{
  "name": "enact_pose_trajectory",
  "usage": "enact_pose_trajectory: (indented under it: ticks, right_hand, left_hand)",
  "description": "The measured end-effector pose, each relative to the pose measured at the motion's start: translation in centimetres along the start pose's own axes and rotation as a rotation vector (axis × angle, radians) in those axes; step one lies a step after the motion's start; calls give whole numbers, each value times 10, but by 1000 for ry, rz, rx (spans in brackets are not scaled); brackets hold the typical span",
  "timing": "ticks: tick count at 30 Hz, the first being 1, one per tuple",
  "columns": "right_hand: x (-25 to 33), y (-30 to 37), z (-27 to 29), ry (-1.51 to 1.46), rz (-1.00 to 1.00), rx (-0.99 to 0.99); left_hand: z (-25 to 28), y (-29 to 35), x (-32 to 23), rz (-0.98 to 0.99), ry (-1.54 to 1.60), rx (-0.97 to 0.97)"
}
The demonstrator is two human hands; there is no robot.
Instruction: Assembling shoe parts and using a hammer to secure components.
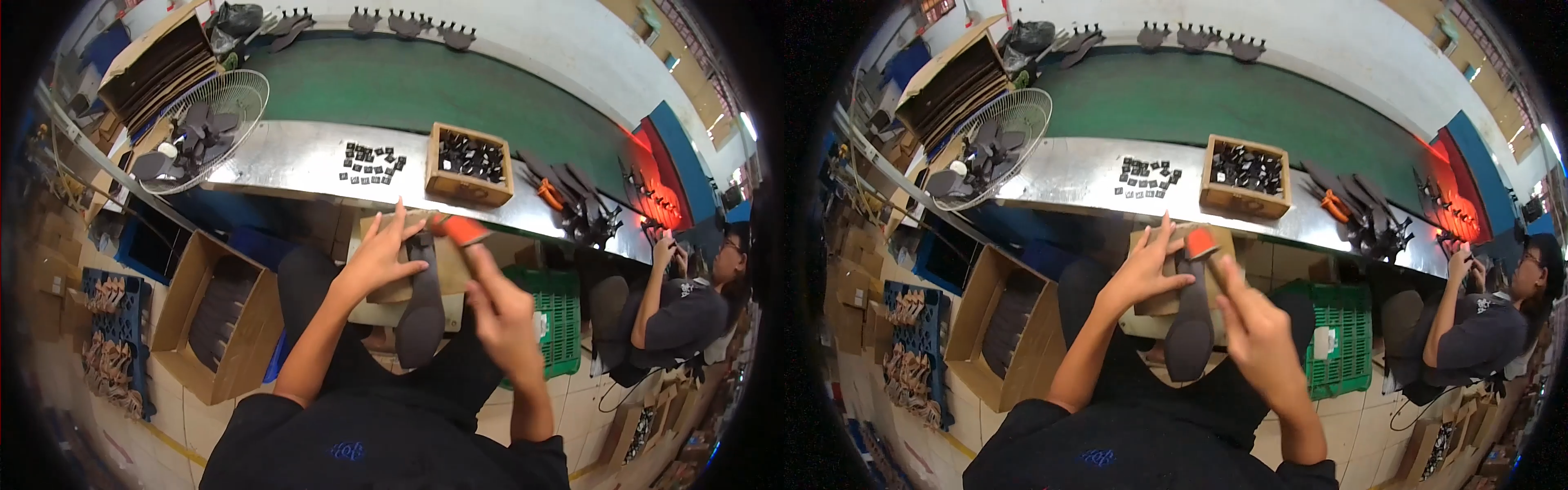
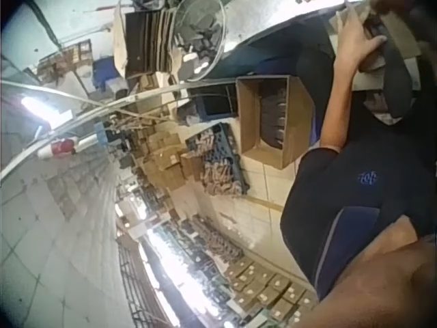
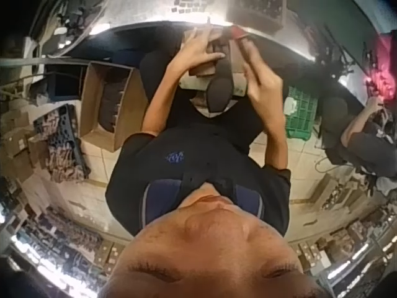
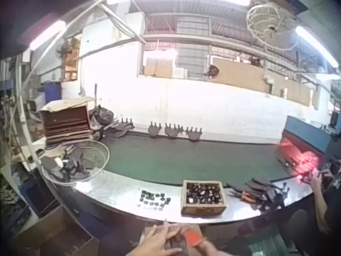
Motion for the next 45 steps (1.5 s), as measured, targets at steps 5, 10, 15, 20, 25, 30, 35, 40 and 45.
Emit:
enact_pose_trajectory:
  ticks: [5, 10, 15, 20, 25, 30, 35, 40, 45]
  right_hand:
    - [6, 11, 6, -25, 85, -78]
    - [-16, 6, 3, -124, -107, -62]
    - [-31, -18, 22, -57, 31, -130]
    - [-78, -13, -45, 501, 264, 339]
    - [-60, -11, -45, 459, 351, 274]
    - [-41, 38, -69, -1261, -135, 393]
    - [-37, 57, -83, -1490, -161, 245]
    - [-30, 62, -78, -1497, -257, 218]
    - [-23, 64, -75, -1548, -292, 226]
  left_hand:
    - [-5, 11, -9, -88, -162, -66]
    - [-7, 16, -9, -165, -89, -257]
    - [9, 56, -62, -169, 542, 72]
    - [21, 93, -115, -52, 807, 364]
    - [7, 105, -127, 159, 1135, 482]
    - [-19, 112, -130, 311, 1398, 597]
    - [-33, 117, -134, 350, 1454, 709]
    - [-40, 127, -137, 355, 1510, 737]
    - [-36, 128, -139, 319, 1442, 784]
Point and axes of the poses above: each hand's wrist, its own y-axis away from the middle knuckle, its own z-axis out of the back of the hand, x = y × z, the point moved 7 cm from there along -y, towards the middle knuckle
